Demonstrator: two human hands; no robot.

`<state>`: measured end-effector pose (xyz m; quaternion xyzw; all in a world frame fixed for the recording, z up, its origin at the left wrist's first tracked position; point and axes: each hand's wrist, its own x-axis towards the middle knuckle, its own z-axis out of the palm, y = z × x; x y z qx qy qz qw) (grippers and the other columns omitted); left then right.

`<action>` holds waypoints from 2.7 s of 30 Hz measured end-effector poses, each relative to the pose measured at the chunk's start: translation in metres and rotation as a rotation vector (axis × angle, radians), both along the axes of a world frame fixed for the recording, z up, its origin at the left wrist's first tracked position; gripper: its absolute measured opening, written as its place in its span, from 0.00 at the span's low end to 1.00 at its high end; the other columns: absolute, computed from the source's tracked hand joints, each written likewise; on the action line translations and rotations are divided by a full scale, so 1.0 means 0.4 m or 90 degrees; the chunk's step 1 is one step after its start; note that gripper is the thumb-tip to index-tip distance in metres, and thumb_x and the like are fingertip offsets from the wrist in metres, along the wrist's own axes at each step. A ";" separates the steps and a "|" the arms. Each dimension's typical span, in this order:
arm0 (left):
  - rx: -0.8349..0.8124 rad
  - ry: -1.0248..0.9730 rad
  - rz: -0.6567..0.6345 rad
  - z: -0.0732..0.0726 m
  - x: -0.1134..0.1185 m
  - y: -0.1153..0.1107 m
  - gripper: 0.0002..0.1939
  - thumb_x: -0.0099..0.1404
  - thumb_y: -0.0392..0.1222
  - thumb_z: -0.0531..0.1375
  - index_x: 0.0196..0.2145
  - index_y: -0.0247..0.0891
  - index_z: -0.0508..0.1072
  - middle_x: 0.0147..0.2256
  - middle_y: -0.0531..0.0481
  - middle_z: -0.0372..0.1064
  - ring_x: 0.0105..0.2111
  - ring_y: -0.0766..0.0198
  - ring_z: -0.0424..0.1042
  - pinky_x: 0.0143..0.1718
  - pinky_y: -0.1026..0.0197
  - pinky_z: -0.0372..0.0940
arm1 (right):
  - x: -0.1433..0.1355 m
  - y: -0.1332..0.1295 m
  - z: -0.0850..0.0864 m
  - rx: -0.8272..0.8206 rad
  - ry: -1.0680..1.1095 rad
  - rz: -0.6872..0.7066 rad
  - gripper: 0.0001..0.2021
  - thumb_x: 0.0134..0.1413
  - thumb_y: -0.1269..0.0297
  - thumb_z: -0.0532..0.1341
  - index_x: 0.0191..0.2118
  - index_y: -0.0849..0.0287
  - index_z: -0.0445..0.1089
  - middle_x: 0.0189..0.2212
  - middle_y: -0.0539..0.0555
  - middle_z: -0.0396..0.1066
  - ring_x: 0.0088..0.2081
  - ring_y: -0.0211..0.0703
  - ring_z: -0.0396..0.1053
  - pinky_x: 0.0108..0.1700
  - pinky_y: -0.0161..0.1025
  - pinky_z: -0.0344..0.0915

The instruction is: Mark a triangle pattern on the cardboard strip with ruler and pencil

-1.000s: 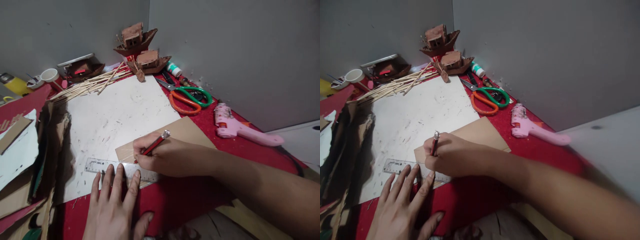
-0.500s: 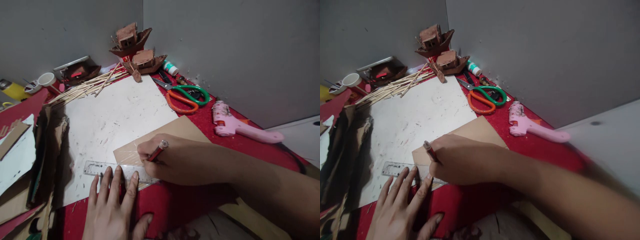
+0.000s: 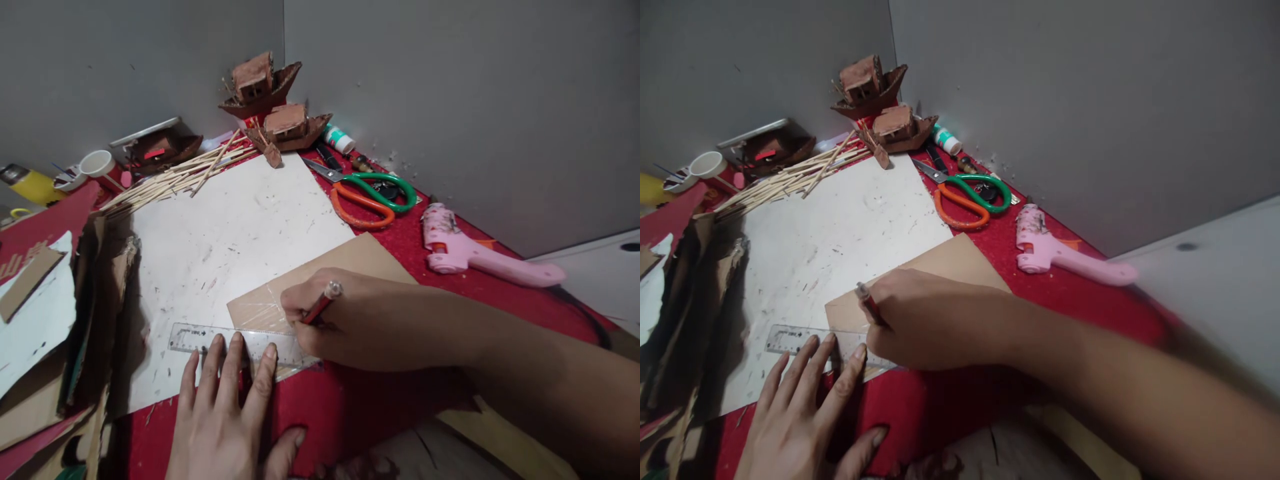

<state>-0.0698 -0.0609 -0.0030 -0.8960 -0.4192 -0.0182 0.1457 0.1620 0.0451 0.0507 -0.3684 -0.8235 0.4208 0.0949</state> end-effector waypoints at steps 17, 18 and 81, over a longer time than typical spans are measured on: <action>0.021 -0.005 -0.014 0.006 -0.019 -0.019 0.30 0.64 0.59 0.59 0.58 0.40 0.70 0.52 0.37 0.74 0.49 0.42 0.74 0.56 0.42 0.54 | 0.019 0.052 -0.099 0.279 -0.099 -0.178 0.10 0.62 0.58 0.59 0.45 0.56 0.72 0.39 0.57 0.76 0.41 0.48 0.72 0.40 0.39 0.61; 0.022 -0.014 -0.010 0.007 -0.017 -0.018 0.30 0.64 0.58 0.59 0.57 0.38 0.71 0.51 0.37 0.75 0.49 0.43 0.74 0.56 0.42 0.54 | 0.020 0.052 -0.099 0.282 -0.118 -0.162 0.11 0.61 0.58 0.59 0.45 0.56 0.71 0.40 0.57 0.76 0.41 0.49 0.72 0.40 0.39 0.61; -0.386 -1.180 0.394 0.103 0.113 0.131 0.39 0.52 0.39 0.68 0.59 0.39 0.58 0.29 0.56 0.67 0.26 0.66 0.72 0.28 0.62 0.69 | 0.040 -0.048 -0.078 0.234 0.295 -0.291 0.16 0.57 0.63 0.58 0.50 0.62 0.71 0.34 0.57 0.76 0.36 0.46 0.74 0.42 0.43 0.68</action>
